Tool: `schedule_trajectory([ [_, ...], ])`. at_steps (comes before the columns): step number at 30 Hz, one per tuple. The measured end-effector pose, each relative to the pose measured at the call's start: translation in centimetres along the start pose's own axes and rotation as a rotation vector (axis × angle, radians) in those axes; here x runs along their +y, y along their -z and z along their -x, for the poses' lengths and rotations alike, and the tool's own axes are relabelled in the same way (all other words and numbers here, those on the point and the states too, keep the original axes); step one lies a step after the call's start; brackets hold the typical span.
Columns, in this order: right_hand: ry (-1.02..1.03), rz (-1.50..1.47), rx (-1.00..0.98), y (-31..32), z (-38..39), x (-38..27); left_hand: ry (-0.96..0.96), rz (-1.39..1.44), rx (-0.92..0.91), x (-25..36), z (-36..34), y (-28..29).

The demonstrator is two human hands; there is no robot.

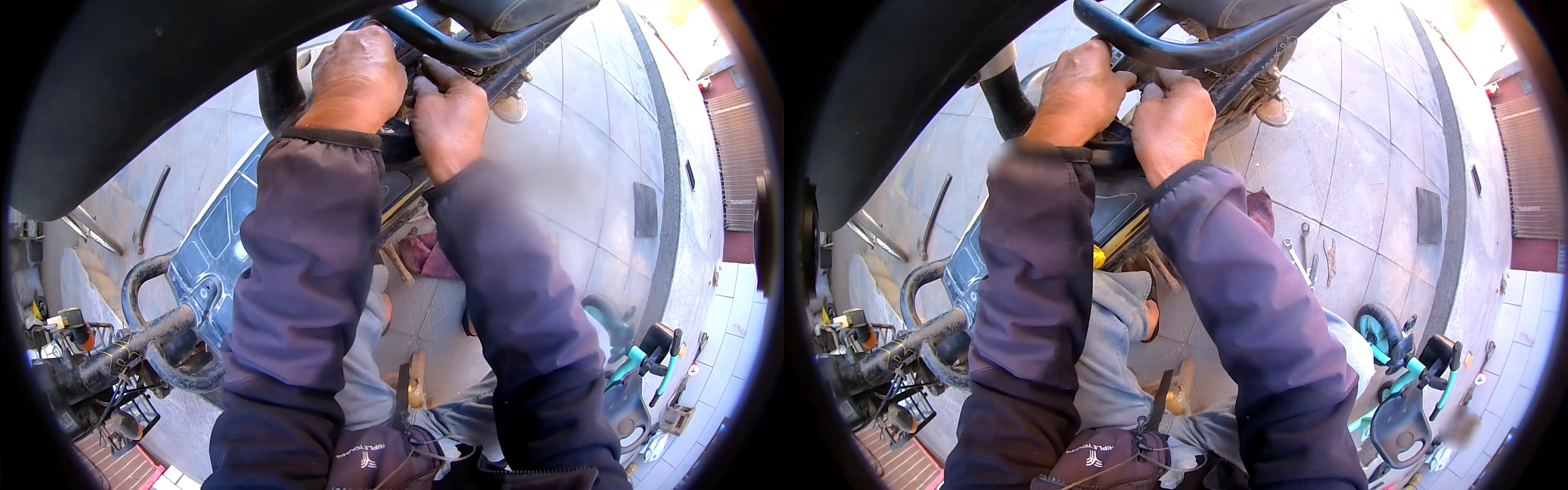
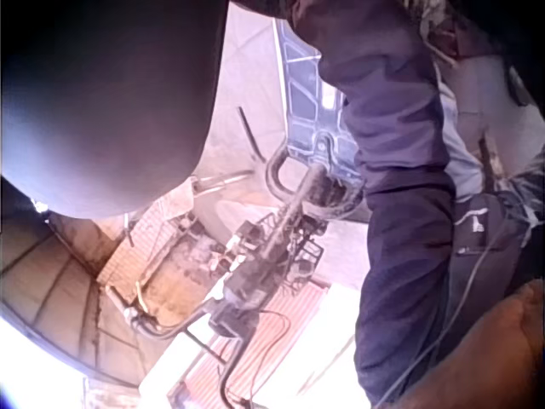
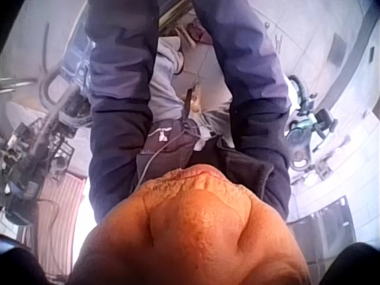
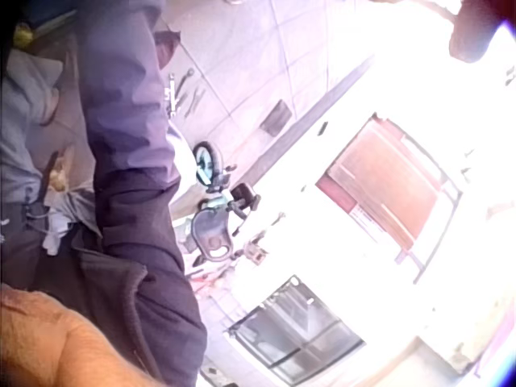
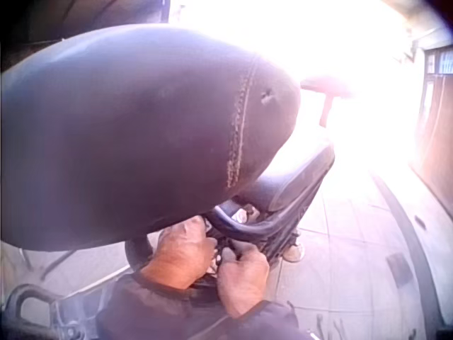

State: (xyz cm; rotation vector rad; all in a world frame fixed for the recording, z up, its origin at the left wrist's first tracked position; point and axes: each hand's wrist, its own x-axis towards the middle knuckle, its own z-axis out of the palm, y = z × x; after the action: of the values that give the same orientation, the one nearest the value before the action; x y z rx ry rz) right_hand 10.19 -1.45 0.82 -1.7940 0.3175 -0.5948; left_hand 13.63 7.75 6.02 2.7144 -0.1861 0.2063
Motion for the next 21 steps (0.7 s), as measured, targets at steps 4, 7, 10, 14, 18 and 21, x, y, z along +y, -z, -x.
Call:
schedule_trajectory([
  [4,-0.076,-0.125,-0.013,1.7,0.8,0.2,0.014,0.005,-0.014,0.1,0.0,0.0],
  [7,-0.109,-0.199,0.046,4.1,3.0,-0.4,0.014,-0.034,-0.005,-0.7,-0.1,0.1],
  [10,-0.074,-0.062,0.144,8.0,3.6,6.7,0.007,-0.054,0.003,-0.8,-0.1,0.6],
  [14,-0.281,0.699,-0.047,16.4,4.4,22.8,-0.032,-0.028,0.007,0.3,-0.5,-0.2],
  [18,-0.693,1.007,-0.246,20.2,10.4,31.0,-0.157,-0.07,0.064,-2.5,-1.8,-1.4],
  [21,-0.914,1.018,-0.285,22.2,15.0,34.6,-0.16,0.079,0.043,-1.8,-1.3,-1.0],
])
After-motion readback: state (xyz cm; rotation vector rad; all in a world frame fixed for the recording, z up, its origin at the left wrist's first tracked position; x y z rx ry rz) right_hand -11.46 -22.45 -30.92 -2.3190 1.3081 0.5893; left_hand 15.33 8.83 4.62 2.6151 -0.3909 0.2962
